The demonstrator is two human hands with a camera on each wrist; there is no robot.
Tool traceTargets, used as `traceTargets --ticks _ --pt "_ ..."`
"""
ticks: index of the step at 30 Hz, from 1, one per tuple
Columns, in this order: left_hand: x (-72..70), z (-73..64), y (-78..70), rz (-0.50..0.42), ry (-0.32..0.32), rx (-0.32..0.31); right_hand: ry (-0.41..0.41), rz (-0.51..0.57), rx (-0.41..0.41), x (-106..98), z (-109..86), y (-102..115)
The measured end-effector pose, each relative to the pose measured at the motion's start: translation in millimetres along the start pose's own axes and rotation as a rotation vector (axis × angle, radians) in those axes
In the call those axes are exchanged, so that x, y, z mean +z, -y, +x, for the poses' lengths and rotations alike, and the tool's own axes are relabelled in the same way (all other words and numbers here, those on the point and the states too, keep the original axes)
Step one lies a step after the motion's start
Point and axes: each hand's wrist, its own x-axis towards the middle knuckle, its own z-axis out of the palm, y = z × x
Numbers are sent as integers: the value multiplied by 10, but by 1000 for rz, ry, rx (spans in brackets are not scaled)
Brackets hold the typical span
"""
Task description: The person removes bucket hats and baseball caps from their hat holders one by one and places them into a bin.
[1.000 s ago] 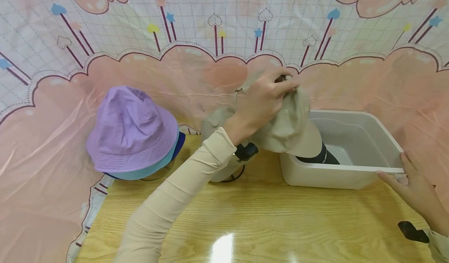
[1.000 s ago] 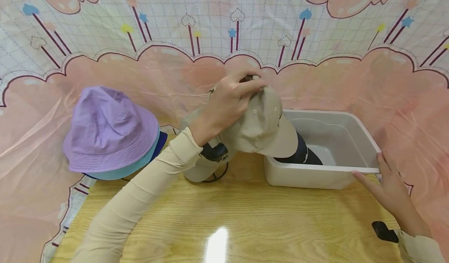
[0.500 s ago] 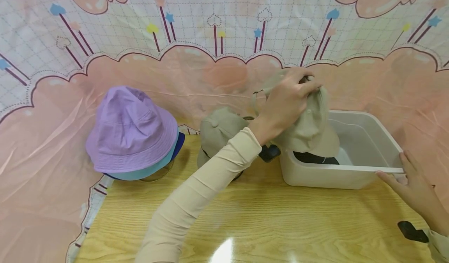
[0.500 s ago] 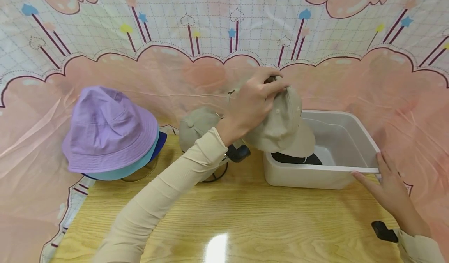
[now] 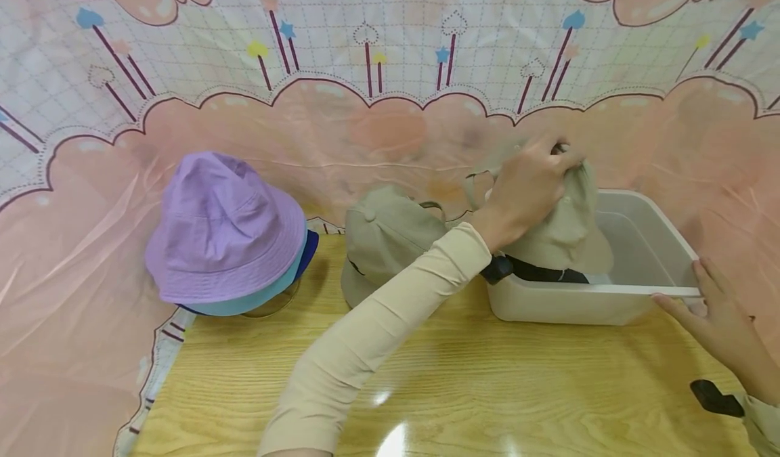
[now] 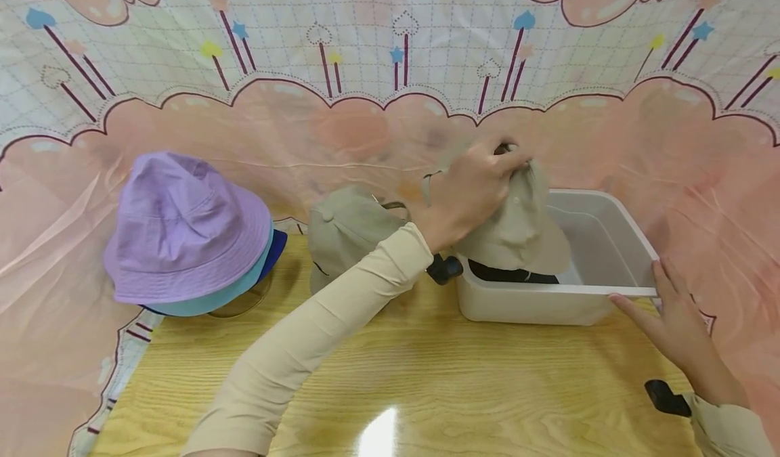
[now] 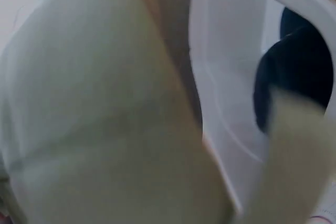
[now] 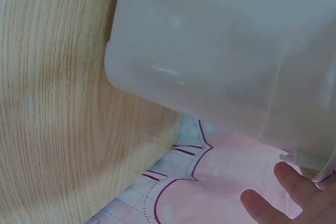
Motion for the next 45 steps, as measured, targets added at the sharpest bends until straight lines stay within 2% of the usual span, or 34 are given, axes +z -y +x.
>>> traceTargets --ticks 5,8,16,20,22,26,29,31,33,36,38,40,45 --pt "150 40 -108 67 59 -61 3 -19 11 -21 0 1" --pt "232 84 -160 98 86 -68 2 -19 12 -32 2 10" --pt "427 83 -314 124 58 -59 2 -12 26 -49 4 31" --pt "585 37 -333 83 53 -68 19 3 33 -47 10 44" --pt "673 -5 -321 55 61 -96 21 11 30 -32 10 54" --pt "824 -77 -275 -33 106 -190 13 15 16 -10 11 77" --pt "879 -83 -238 -100 139 -268 12 3 12 -17 18 90" --pt "896 -68 -218 -130 139 -293 14 -3 15 -26 21 92" --pt "909 -47 -204 -158 118 -297 18 -8 25 -30 15 88" --pt "943 -32 -206 -174 75 -263 20 -3 32 -30 8 72" --pt "969 -43 -223 -176 73 -248 26 -3 37 -29 6 60" --pt "994 -66 -248 -168 118 -241 29 -1 40 -28 7 48" --pt "1027 -144 -274 -208 308 -272 35 -13 49 -38 2 28"
